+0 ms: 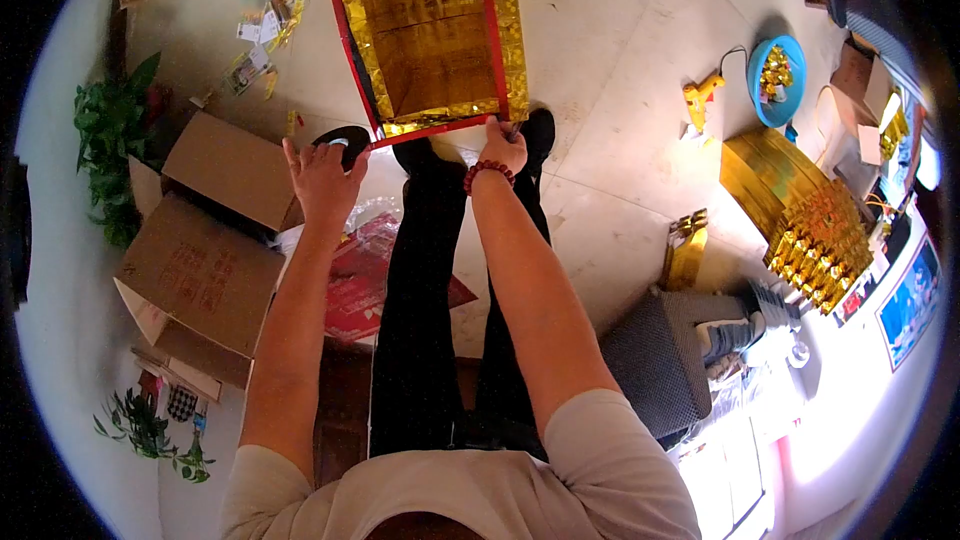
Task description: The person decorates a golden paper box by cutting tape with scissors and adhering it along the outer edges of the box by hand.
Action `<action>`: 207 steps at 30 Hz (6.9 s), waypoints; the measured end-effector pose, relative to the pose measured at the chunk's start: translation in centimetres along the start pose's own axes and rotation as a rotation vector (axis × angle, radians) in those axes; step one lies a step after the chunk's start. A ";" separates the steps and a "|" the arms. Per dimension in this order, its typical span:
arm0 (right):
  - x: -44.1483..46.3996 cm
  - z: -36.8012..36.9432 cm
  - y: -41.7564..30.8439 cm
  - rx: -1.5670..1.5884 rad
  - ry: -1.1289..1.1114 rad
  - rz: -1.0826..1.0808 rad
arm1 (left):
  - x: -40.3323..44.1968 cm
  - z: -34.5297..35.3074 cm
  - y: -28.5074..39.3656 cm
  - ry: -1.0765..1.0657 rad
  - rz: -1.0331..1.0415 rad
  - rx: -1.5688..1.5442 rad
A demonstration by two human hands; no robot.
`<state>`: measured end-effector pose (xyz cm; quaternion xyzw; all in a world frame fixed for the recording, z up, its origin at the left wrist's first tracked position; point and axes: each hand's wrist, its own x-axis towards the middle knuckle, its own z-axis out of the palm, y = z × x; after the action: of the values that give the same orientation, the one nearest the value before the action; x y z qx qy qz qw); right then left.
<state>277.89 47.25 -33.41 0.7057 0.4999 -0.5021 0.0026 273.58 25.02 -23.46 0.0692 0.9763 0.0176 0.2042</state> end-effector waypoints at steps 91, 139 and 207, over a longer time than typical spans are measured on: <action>-9.2 0.1 6.4 -0.357 -1.070 0.327 | 0.9 2.9 -3.0 -0.103 -0.036 -0.053; -9.8 2.2 4.8 0.086 -1.053 0.679 | 1.2 2.8 -3.3 -0.140 -0.053 -0.106; -6.4 -14.7 -18.3 -0.598 -1.159 -0.313 | -6.3 -10.0 13.5 -0.372 -0.790 -1.985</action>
<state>275.34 59.39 -12.45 0.2101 0.6319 -0.6340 0.3932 276.99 37.45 -10.99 -0.4448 0.4334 0.7220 0.3050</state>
